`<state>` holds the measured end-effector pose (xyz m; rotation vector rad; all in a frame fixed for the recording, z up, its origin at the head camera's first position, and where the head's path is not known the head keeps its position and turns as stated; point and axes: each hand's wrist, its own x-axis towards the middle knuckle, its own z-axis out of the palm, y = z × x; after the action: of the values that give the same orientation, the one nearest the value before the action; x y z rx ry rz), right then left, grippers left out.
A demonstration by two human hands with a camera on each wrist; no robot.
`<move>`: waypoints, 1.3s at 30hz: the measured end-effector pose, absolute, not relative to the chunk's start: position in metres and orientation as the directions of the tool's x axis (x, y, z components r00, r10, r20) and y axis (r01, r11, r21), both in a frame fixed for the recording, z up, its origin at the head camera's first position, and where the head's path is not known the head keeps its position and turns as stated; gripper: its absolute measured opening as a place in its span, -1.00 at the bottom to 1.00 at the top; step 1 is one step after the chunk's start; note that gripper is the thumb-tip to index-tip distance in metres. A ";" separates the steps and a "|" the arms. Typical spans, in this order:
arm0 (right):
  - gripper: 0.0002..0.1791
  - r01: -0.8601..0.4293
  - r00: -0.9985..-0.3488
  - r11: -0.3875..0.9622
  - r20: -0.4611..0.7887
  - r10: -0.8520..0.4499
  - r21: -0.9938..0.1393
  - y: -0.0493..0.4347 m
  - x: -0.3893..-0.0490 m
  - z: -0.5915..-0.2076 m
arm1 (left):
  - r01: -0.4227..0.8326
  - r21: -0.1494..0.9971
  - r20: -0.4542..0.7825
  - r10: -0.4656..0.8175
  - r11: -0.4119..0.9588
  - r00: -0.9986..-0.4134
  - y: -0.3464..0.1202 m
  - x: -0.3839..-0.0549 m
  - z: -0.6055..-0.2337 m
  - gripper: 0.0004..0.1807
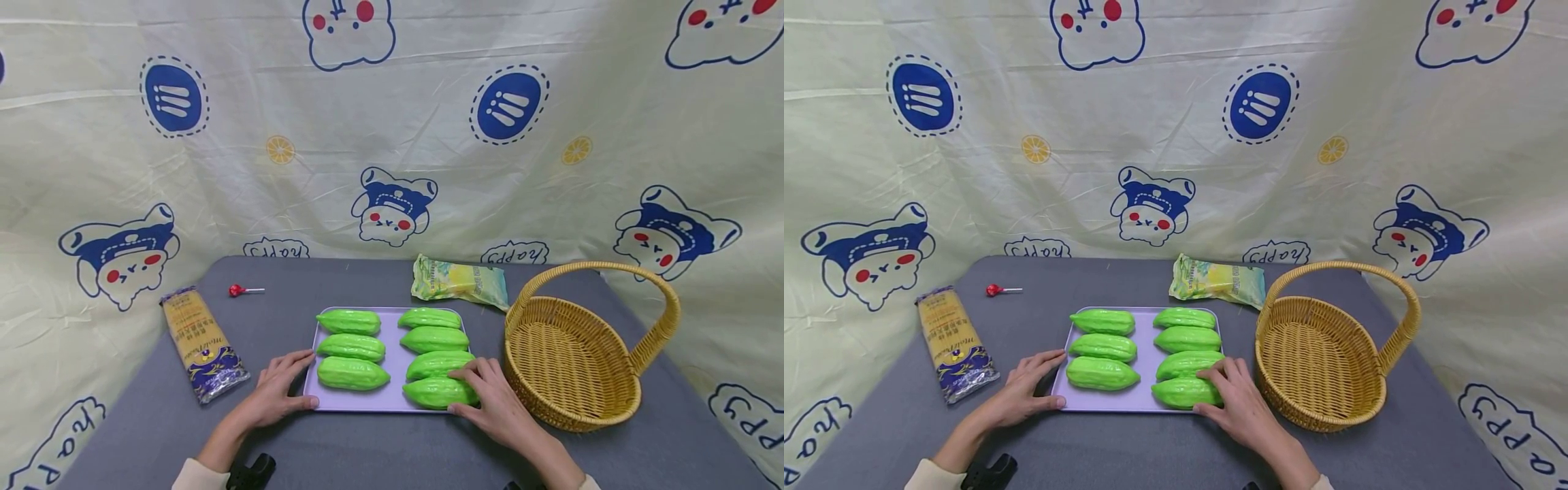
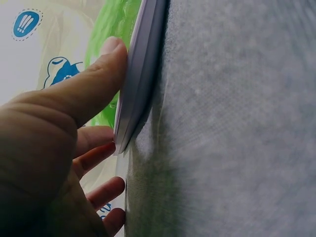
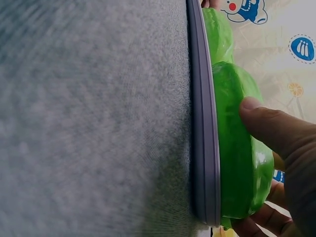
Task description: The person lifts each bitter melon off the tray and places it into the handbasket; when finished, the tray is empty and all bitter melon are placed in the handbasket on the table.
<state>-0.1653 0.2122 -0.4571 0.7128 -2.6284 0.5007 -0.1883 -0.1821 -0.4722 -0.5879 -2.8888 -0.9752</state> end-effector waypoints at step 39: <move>-0.48 -0.540 -0.814 0.801 0.406 -0.416 -0.261 0.212 -0.168 -0.457 | 0.340 0.569 0.122 0.332 0.749 -0.935 -0.178 -0.187 -0.470 -0.14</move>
<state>-0.1677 0.2124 -0.4573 0.7282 -2.6592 0.5271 -0.1874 -0.1780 -0.4701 -0.5618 -2.9254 -0.9567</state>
